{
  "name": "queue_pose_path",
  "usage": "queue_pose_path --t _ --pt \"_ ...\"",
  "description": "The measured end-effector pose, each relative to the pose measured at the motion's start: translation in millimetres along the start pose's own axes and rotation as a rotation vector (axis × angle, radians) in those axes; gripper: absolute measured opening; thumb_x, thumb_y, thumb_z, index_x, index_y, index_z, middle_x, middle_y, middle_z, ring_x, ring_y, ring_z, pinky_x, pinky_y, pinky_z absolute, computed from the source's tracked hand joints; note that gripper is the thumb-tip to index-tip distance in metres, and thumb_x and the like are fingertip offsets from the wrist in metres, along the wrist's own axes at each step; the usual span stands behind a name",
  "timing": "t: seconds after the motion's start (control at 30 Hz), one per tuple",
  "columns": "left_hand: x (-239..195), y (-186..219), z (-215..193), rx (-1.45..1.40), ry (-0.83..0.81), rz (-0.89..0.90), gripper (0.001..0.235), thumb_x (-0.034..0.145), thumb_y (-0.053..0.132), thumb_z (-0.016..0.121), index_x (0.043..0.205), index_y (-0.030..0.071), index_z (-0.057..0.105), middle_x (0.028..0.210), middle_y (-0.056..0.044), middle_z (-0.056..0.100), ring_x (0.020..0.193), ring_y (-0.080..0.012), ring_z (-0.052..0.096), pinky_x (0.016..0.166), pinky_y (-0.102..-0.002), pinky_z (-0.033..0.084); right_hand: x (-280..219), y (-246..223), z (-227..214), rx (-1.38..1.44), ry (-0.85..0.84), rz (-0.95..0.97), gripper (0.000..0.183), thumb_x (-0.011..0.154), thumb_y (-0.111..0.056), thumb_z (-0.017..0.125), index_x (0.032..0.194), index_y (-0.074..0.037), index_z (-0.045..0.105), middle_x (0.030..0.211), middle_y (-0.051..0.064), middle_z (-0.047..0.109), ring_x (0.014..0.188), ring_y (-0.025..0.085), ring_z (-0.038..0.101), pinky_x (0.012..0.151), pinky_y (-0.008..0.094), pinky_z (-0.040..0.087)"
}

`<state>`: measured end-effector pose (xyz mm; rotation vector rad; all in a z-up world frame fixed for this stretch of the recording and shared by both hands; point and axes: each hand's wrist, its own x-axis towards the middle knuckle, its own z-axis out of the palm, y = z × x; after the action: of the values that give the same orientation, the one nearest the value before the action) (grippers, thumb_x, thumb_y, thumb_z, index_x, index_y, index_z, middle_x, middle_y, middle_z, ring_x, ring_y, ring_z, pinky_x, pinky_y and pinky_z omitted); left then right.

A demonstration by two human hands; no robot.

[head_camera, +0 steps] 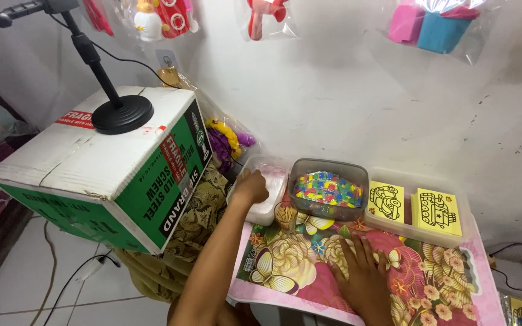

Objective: The person sits on the floor and packs small colorful puzzle pieces into clear plastic bags along with a yellow puzzle card. They seal each bag and place it on the floor beside them, repeating the process with multiple sets.

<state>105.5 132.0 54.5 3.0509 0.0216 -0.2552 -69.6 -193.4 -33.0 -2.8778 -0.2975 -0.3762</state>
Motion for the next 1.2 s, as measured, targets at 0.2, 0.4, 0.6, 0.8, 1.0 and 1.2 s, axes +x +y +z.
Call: queue_pose_path --t 0.2,0.4,0.6,0.8,1.0,1.2 --pt "-62.6 26.9 -87.4 -0.421 0.484 0.142 0.035 0.08 -0.01 0.061 0.108 0.005 0.075 0.121 -0.01 0.067 0.113 -0.026 0.061 0.114 -0.059 0.035 0.5 -0.2 -1.5 -0.011 -0.012 -0.001 0.075 0.086 -0.061 0.057 0.15 -0.026 0.041 0.164 0.003 0.031 0.151 0.024 0.029 0.117 0.059 0.024" --pt "-130.9 69.7 -146.9 -0.74 0.782 0.537 0.026 0.078 -0.018 0.064 0.093 0.002 0.073 0.115 -0.007 0.064 0.078 -0.0169 0.067 0.064 -0.027 0.059 -0.2 -4.7 -12.7 -0.004 0.029 -0.029 0.075 0.086 -0.064 0.057 0.15 -0.027 0.043 0.162 0.005 0.035 0.148 0.027 0.034 0.112 0.059 0.029" --pt "-171.0 107.8 -141.6 -1.048 0.397 0.594 0.034 0.077 -0.016 0.07 0.107 0.001 0.068 0.132 -0.01 0.061 0.076 -0.0107 0.064 0.065 -0.02 0.064 -2.2 2.1 -21.2 0.341 0.012 0.029 0.055 0.092 -0.049 0.052 0.139 -0.021 0.056 0.157 0.005 0.045 0.149 0.028 0.035 0.118 0.051 0.019" --pt "-179.1 129.7 -68.7 -1.226 0.117 0.736 0.042 0.081 -0.018 0.062 0.114 0.009 0.064 0.139 -0.003 0.053 0.084 -0.0089 0.058 0.064 -0.022 0.053 -4.0 7.6 -54.5 1.131 0.094 0.301 0.066 0.107 -0.033 0.02 0.118 -0.008 0.079 0.076 0.004 0.072 0.054 0.011 0.039 0.064 0.027 0.041" --pt "-171.6 146.0 -9.2 -1.141 0.037 0.697 0.058 0.072 -0.024 0.056 0.119 0.008 0.064 0.143 -0.003 0.052 0.092 -0.015 0.062 0.074 -0.027 0.055 -9.6 20.4 -46.0 1.473 0.23 0.299 0.046 0.104 -0.03 0.042 0.097 0.0 0.077 0.082 0.012 0.069 0.059 0.018 0.06 0.042 0.031 0.054" --pt "-163.4 145.7 14.2 -1.189 0.087 0.643 0.059 0.08 -0.016 0.069 0.131 0.011 0.06 0.141 -0.003 0.053 0.102 -0.0167 0.06 0.081 -0.027 0.055 -9.1 24.7 -35.3 1.265 0.362 0.277 0.037 0.098 -0.031 0.054 0.093 -0.002 0.076 0.085 0.013 0.078 0.077 0.022 0.071 0.079 0.033 0.056"
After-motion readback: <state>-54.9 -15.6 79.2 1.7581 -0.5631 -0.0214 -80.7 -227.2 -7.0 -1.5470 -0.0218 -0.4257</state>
